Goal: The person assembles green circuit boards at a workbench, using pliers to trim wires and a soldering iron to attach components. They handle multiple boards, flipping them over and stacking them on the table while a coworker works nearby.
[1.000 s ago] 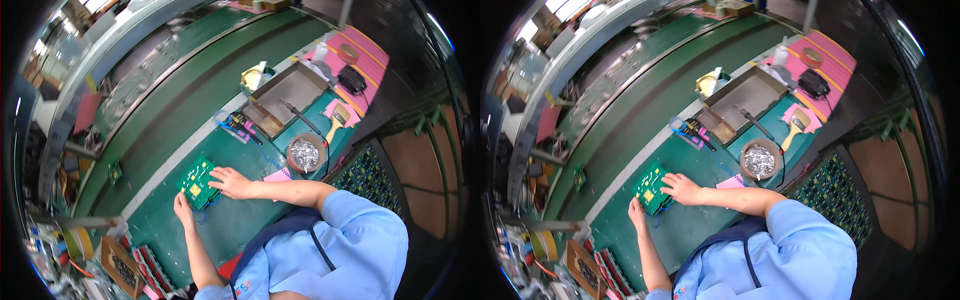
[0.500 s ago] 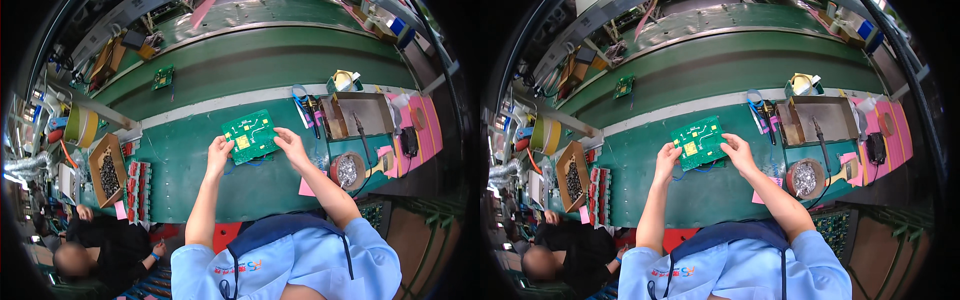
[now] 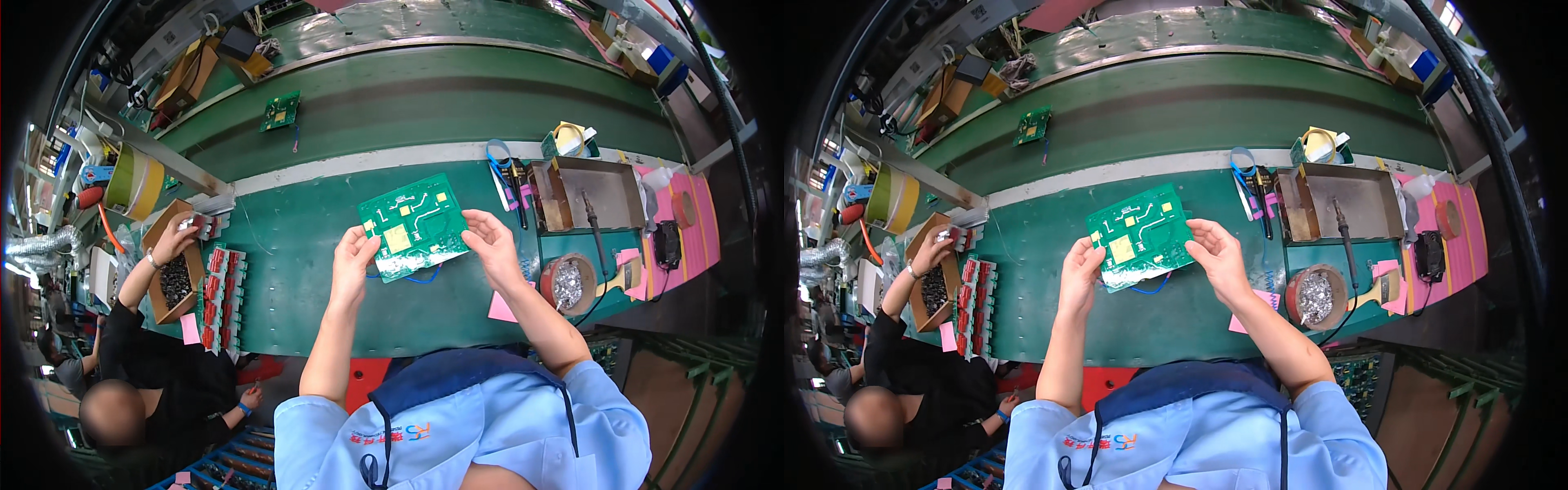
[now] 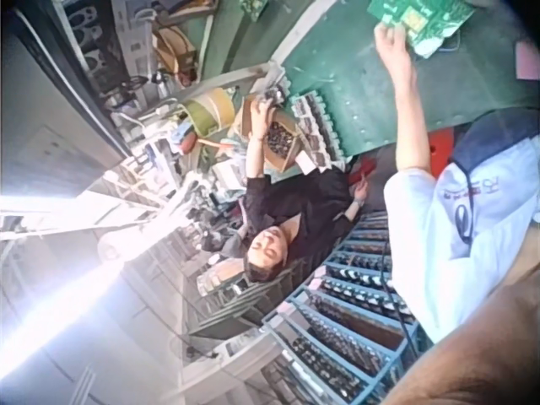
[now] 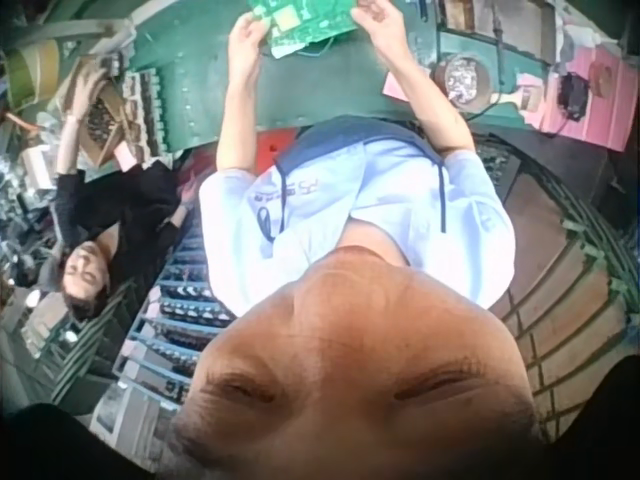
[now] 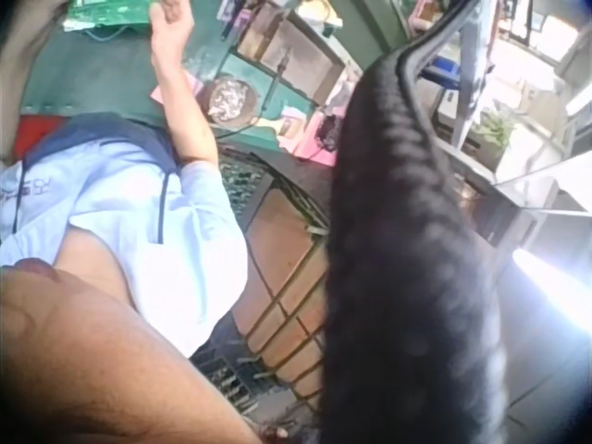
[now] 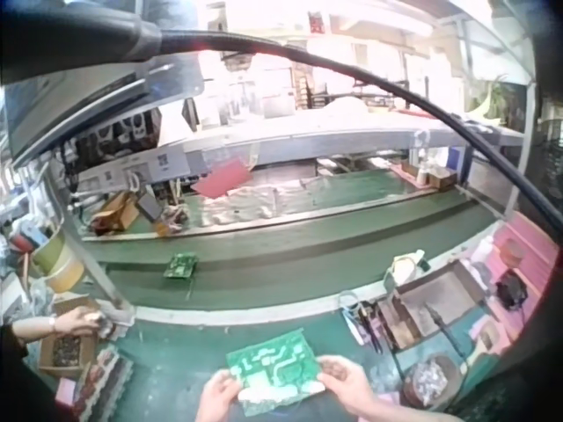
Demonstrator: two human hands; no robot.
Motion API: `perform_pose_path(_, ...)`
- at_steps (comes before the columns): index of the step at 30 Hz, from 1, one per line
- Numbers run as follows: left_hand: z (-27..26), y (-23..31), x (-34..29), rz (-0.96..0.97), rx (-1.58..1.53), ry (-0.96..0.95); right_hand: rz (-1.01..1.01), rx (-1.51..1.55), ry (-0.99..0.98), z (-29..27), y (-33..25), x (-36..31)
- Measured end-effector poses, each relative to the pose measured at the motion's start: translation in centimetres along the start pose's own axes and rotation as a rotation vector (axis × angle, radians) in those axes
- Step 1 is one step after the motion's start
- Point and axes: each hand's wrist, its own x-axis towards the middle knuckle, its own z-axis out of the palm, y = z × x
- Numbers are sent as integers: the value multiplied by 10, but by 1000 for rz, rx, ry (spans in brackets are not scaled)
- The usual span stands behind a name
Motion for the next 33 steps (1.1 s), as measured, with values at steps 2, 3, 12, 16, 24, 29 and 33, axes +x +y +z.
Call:
perform_pose_path(2, -2, 1, -2, 10, -6, -21, -12, 51, -20, 2, -4, -2)
perform_pose_path(3, -3, 1, -3, 14, -9, -31, -16, 57, -21, 4, -6, -3)
perform_pose_path(12, 1, -2, -4, -4, -123, -15, 54, 150, -11, 3, -6, -4)
perform_pose_path(16, -1, -5, -3, 2, -121, -11, 119, 207, -1, 2, -9, -5)
perform_pose_path(24, 0, -4, -4, -10, -112, -30, 123, 290, -7, -3, -2, -3)
perform_pose_path(29, 1, -4, -5, -16, -105, -9, 130, 284, 6, -4, 0, -2)
perform_pose_path(33, 2, -2, -7, -20, -106, -10, 150, 293, 9, -3, 1, -3)
